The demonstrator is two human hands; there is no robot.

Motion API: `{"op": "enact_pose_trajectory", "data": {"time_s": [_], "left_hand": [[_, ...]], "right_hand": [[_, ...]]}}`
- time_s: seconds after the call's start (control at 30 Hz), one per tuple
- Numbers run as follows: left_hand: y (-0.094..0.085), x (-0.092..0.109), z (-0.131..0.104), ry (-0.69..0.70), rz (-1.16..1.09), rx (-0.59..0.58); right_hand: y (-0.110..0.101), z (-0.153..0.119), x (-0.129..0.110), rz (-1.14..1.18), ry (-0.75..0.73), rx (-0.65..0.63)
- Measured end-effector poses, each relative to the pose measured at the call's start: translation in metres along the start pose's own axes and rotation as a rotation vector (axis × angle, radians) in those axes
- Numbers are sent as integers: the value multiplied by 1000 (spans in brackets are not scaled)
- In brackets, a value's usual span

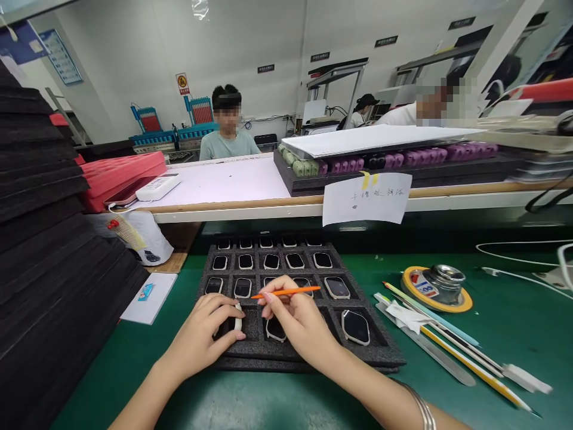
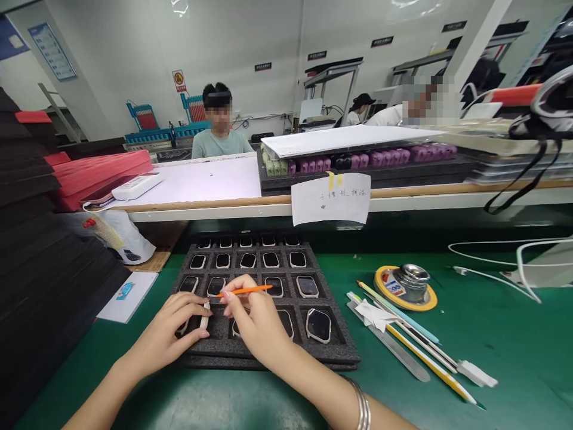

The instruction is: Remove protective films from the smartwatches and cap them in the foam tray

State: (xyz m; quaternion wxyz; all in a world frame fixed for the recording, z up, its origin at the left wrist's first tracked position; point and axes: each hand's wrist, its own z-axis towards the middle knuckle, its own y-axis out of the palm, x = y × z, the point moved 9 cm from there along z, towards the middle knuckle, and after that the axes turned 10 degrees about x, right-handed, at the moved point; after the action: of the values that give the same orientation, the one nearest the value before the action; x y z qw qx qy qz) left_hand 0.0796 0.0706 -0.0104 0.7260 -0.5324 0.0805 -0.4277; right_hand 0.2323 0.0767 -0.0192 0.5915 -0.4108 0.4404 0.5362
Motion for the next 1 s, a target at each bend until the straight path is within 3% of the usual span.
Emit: {"op": "enact_pose_trajectory", "data": {"time_s": [0.23, 0.4, 0.57, 0.8, 1.0], "left_hand": [[3, -7, -8, -44, -62, 94], [5, -23, -13, -235, -138, 118], [11, -27, -15, -270, -150, 78], [1, -23, -13, -219, 41, 100], [-18, -23, -21, -10, 164, -37]], "right_hand": [[37, 6, 24, -14, 53, -53], [39, 1, 30, -75, 54, -99], [39, 1, 27, -141, 22, -126], [40, 1, 24, -158, 1, -127], [30, 6, 15, -93, 25, -12]]}}
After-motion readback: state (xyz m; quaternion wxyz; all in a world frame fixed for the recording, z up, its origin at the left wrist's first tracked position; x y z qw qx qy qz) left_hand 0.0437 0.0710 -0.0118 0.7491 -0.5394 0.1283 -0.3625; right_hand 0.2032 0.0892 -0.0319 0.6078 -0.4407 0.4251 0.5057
